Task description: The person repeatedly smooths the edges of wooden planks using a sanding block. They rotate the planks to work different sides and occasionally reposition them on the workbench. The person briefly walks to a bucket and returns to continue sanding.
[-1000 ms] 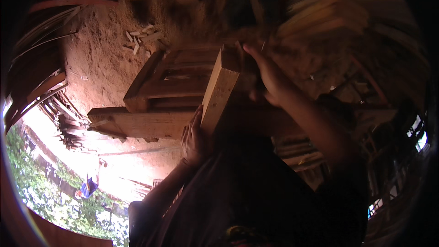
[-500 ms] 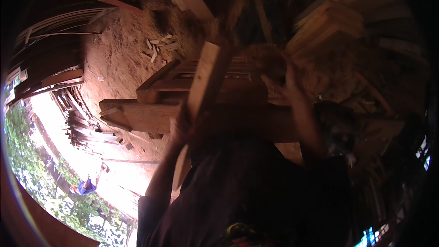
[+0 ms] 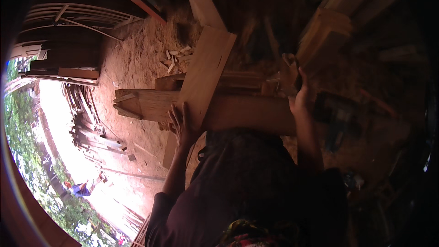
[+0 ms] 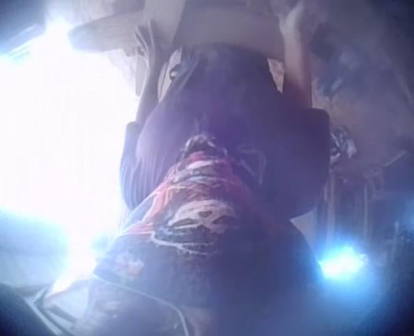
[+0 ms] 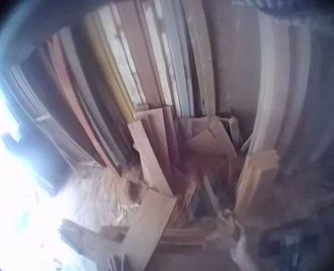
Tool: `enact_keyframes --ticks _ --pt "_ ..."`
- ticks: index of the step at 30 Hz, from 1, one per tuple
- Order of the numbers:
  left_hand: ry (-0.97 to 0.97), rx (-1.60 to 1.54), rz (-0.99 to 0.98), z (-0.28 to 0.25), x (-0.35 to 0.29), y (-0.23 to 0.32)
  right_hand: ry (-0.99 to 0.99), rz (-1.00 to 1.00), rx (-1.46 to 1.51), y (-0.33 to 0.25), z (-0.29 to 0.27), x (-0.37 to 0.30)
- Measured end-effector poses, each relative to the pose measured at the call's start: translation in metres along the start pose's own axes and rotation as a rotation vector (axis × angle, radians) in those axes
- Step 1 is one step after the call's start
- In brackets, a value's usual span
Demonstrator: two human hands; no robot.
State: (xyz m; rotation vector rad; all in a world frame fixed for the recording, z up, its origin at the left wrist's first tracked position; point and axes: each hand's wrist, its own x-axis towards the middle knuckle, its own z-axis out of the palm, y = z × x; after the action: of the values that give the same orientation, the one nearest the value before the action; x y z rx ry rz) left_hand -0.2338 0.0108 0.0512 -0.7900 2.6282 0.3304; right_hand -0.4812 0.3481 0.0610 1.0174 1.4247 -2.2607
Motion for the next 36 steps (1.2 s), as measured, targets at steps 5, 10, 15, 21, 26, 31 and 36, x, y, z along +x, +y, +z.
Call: enact_keyframes --ticks 5,10,15,21,26,31,36 --pt "0.017 -0.032 0.052 -0.003 0.005 -0.003 -0.008 -0.161 -0.018 -0.008 0.025 -0.044" --pt "-0.131 -0.385 0.289 -0.027 0.033 -0.053 -0.143 -0.168 0.049 0.005 0.015 -0.053" --pt "-0.484 -1.246 0.138 -0.051 0.059 -0.109 -0.386 -0.178 0.089 0.013 0.036 -0.093" --pt "0.015 -0.665 0.326 -0.055 0.073 -0.111 -0.434 -0.223 0.095 0.031 0.035 -0.105" --pt "-0.138 -0.680 0.214 -0.027 0.035 -0.093 -0.413 -0.327 0.056 0.038 0.048 -0.119" --pt "-0.098 -0.687 0.156 -0.050 -0.012 -0.026 -0.235 -0.449 -0.175 0.050 0.059 -0.098" --pt "-0.125 -0.596 0.110 -0.062 -0.005 -0.015 -0.373 -0.489 -0.403 0.061 0.123 -0.056"
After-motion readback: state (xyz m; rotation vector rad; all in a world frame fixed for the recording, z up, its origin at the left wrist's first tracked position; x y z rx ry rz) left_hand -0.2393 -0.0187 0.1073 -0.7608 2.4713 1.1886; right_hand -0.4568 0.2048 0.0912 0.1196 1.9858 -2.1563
